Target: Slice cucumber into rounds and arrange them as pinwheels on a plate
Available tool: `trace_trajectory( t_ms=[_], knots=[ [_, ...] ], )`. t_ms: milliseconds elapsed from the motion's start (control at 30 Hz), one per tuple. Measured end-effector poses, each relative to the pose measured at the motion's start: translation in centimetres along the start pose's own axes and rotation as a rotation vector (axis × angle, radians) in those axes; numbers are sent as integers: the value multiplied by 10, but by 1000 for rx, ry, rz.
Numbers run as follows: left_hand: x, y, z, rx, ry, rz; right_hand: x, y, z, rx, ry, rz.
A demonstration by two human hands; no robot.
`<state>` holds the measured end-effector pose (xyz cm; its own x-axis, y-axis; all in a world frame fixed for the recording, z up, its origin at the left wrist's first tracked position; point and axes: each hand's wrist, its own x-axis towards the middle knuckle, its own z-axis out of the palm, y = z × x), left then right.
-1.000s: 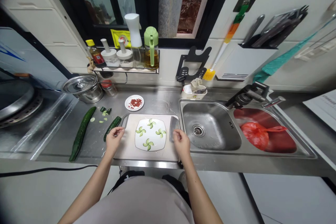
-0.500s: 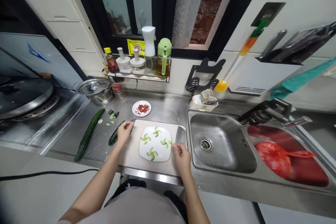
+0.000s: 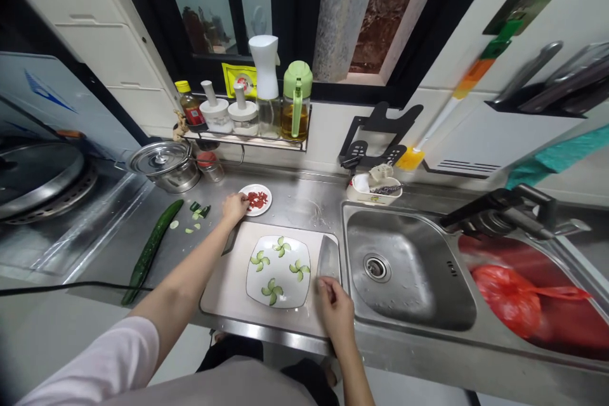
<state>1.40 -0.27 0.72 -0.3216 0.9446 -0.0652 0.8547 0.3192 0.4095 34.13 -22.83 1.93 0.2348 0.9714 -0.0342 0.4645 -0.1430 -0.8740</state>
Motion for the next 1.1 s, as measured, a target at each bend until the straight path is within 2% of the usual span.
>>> trace_trajectory(
  t_ms=[167,333,400,533,600,700,767,867,1000,1100],
  knots=[
    [9,6,8,65,-24,54,3,3,0,-24,-10,29],
    [14,4,12,29,-13,-17,5,2,1,-27,-23,15],
    [14,1,13,-94,-6,-61,6,3,1,-34,-28,3],
    [8,-2,13,-620,-3,-166,8,2,4,-41,-35,-18],
    [1,0,12,-781,-16,-188,9,-2,6,-42,-43,-30],
    [-16,4,8,-868,-38,-182,12,-15,12,-40,-73,-63],
    [-33,8,3,-1007,-84,-171,18,-29,18,-40,-94,-109],
    [-66,14,-7,-1208,-218,-125,32,-56,27,-49,-140,-199],
    [-114,27,-25,-1328,-359,-57,54,-99,35,-94,-186,-363],
    [-140,36,-37,-1392,-459,-46,64,-125,40,-152,-243,-518]
  ],
)
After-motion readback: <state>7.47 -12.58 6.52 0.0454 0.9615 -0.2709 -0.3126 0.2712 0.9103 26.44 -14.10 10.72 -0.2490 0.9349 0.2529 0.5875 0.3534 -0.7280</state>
